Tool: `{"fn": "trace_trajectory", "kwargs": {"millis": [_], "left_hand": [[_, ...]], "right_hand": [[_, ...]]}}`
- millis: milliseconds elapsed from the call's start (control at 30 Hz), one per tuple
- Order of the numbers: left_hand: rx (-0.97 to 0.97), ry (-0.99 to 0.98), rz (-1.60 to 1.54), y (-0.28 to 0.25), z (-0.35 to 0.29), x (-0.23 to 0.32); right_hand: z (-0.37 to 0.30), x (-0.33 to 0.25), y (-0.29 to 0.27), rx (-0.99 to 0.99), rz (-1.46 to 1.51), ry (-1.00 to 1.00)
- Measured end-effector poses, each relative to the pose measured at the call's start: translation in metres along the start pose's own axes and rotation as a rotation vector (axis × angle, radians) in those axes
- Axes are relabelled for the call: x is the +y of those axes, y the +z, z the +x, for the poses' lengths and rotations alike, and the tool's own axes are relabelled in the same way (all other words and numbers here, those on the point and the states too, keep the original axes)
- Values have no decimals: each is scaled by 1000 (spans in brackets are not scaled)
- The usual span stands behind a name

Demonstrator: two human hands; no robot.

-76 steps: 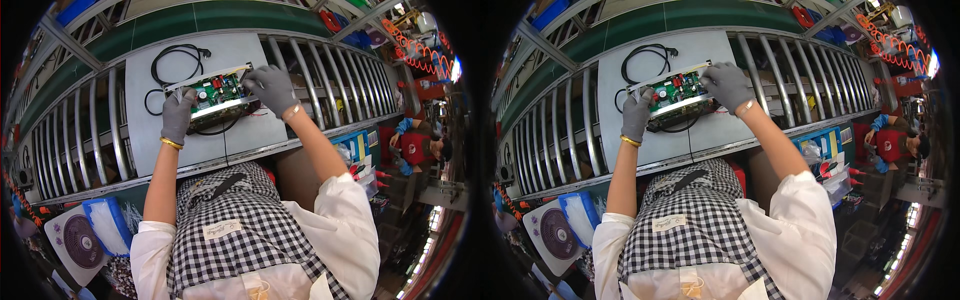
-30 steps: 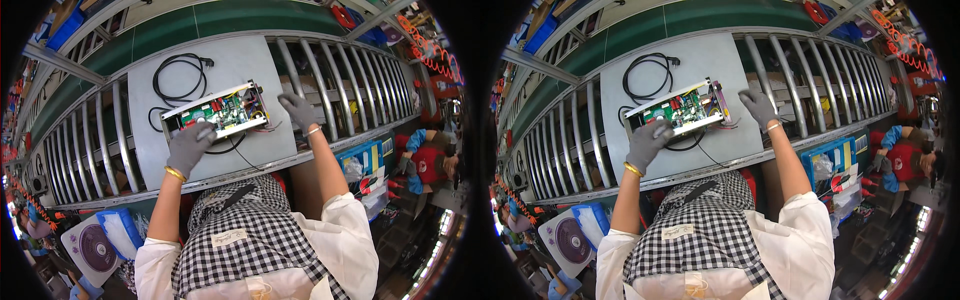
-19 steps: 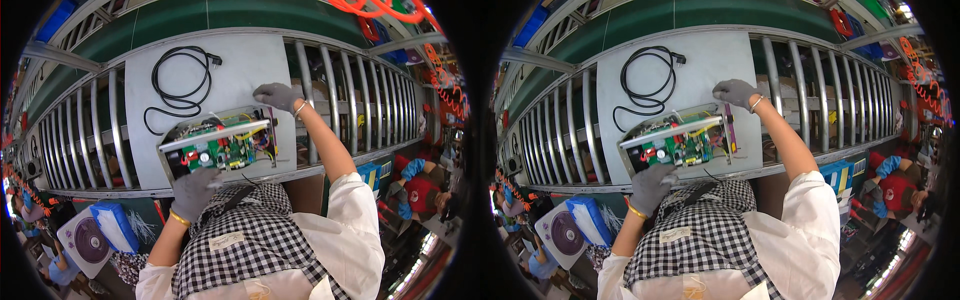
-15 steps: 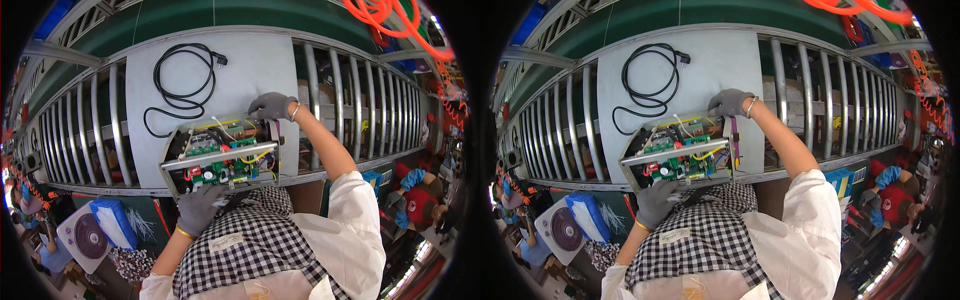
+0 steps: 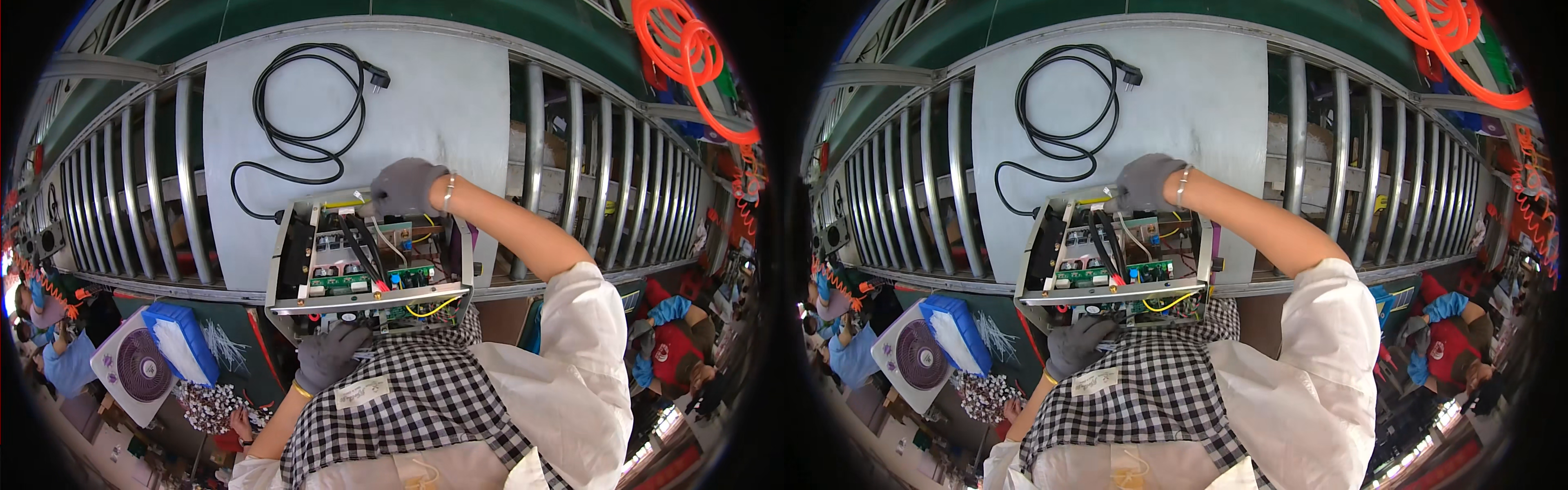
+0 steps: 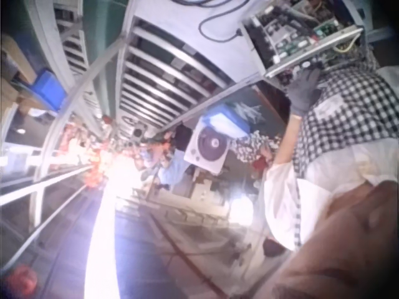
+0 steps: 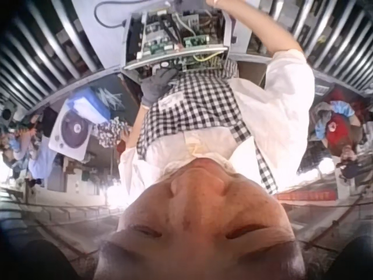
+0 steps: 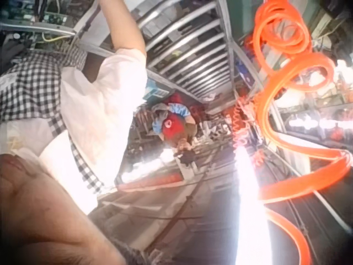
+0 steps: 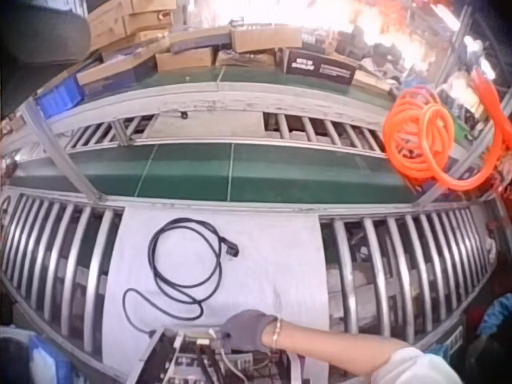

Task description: The person assembles internal wiring and components within an electronic device housing by hand, connecting wires, a circuit board, a connector, and a wire harness.

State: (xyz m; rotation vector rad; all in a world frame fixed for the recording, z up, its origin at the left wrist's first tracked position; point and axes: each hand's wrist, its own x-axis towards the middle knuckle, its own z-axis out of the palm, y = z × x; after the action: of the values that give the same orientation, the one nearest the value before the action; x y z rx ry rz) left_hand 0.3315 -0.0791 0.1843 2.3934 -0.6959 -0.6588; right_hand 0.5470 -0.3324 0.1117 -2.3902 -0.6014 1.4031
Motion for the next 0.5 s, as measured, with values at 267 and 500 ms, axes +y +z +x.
{"fn": "trace_trajectory", "kwargs": {"millis": [267, 500], "left_hand": [[47, 20, 56, -8, 6, 2], [60, -35, 47, -40, 42, 7]], "right_hand": [[-26, 1, -18, -17, 633, -154], [-63, 46, -17, 143, 500, -400]]}}
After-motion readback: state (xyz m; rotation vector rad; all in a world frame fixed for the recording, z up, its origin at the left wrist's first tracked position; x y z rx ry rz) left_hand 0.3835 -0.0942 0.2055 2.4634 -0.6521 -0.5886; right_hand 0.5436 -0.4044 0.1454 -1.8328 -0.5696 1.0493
